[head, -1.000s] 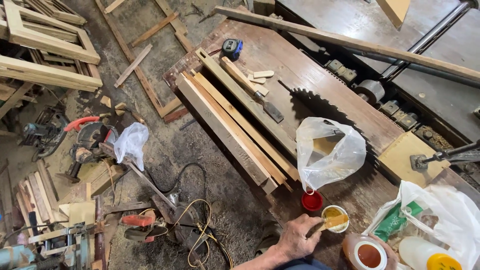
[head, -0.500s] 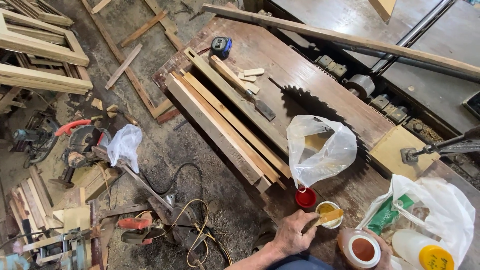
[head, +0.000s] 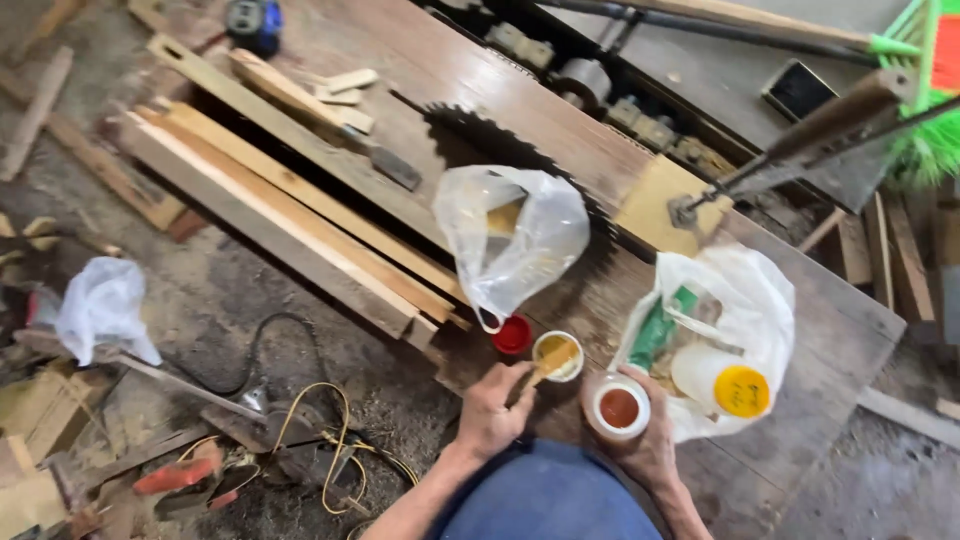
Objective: Preparing a batch of adhesive by pouring liquid components into a cup and stirring them with a wooden stick.
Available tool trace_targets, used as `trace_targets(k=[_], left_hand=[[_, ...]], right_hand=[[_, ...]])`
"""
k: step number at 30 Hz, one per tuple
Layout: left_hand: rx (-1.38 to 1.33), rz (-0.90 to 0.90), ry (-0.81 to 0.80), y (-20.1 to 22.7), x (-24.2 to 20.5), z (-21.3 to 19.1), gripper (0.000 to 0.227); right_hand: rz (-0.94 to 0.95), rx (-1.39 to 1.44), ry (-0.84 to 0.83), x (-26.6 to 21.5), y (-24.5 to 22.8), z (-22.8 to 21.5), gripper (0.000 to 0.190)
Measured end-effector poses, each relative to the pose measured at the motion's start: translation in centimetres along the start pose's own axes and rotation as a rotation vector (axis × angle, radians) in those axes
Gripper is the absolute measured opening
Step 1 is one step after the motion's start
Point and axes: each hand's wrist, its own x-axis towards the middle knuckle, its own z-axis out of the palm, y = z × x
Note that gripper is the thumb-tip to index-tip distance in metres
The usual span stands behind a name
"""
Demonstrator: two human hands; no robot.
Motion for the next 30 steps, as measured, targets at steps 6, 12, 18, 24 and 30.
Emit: trace_targets(k=[6,12,18,24,30], left_hand=[[0.021,0.005,-0.002,-0.1,-0.1,-0.2,0.032],[0.067,-0.033,-0.047,-1.0,-0.2,-0.3,0.035],[0.001,-0.074,-0.051,-0.7,0.3,-1.0,0.034],[-0.032,-0.039,-0.091,0.6,1.2,-1.8,0.033],[-0.037,-0.047,0.022,3.1,2.2,-2.3,0.024]], right_hand=[[-0.134,0.009,-0.012,0.2,0.3,0.0,0.095],[-0.118,0.003,-0.059,0.4,-0.4,-0.2,0.092],[-0.033,-0.039,-0.093,0.2,-0.3,-0.2,0.092],[-0.025,-0.066,-0.11,0.0,0.4,0.0,0.096],[0.3,-0.007,-0.045,0.1,-0.8,0.2,0.099]])
